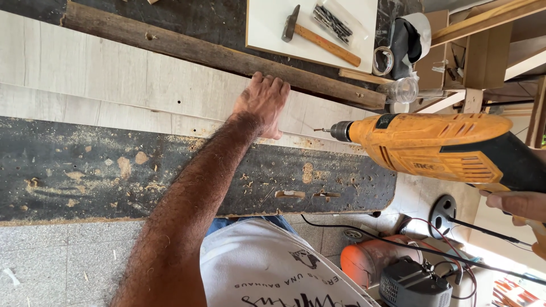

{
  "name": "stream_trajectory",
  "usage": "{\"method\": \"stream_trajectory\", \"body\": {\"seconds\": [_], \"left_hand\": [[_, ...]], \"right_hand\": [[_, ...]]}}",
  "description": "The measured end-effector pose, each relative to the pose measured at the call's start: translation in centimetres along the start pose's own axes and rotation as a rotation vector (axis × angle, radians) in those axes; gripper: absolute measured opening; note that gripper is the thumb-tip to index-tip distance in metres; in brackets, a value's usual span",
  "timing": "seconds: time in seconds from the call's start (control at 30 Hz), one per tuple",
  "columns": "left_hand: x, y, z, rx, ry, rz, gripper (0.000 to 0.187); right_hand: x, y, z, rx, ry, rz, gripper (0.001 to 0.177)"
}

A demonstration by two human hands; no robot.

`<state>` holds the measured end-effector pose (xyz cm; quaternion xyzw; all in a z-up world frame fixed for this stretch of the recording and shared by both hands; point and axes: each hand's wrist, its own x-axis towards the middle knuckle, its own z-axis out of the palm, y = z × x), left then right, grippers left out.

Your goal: Drilling holes into a long wooden board using a power drill on a workbench

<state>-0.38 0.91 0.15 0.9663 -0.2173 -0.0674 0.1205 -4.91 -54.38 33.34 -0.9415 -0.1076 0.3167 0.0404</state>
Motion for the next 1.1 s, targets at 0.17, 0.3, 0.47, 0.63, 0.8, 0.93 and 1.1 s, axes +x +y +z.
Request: {"method": "stream_trajectory", "body": {"seconds": [0.17, 0.3, 0.47, 0.63, 0.8, 0.93, 1.1], "left_hand": [[0.0, 0.0, 0.1, 0.008, 0.021, 0.008, 0.127], [0.1, -0.1, 0.5, 0.073, 0.059, 0.025, 0.125], [-0.9, 0.0, -1.6, -0.051, -0.003, -0.011, 0.109], [-2.9, 0.1, -4.8, -0.057, 0.053, 0.001, 0.085], [-4.2, 0.3, -7.4, -0.041, 0.071, -0.004, 0.056], [-1.5, 0.2, -2.3, -0.052, 0.061, -0.018, 0.085], [0.0, -0.2, 0.1, -0.008, 0.011, 0.041, 0.122]], "right_hand": [[4.5, -22.0, -0.7, 0.363, 0.166, 0.968, 0.047], [5.2, -26.0, -1.6, 0.380, 0.145, 1.173, 0.050], [6.6, -28.7, -2.7, 0.335, 0.097, 1.159, 0.056], [6.9, -28.3, -3.1, 0.307, 0.114, 1.029, 0.055], [7.3, -27.4, -3.3, 0.267, 0.121, 0.845, 0.054], [7.2, -26.3, -3.4, 0.244, 0.120, 0.759, 0.054], [7.5, -24.6, -3.7, 0.207, 0.135, 0.663, 0.053]]}}
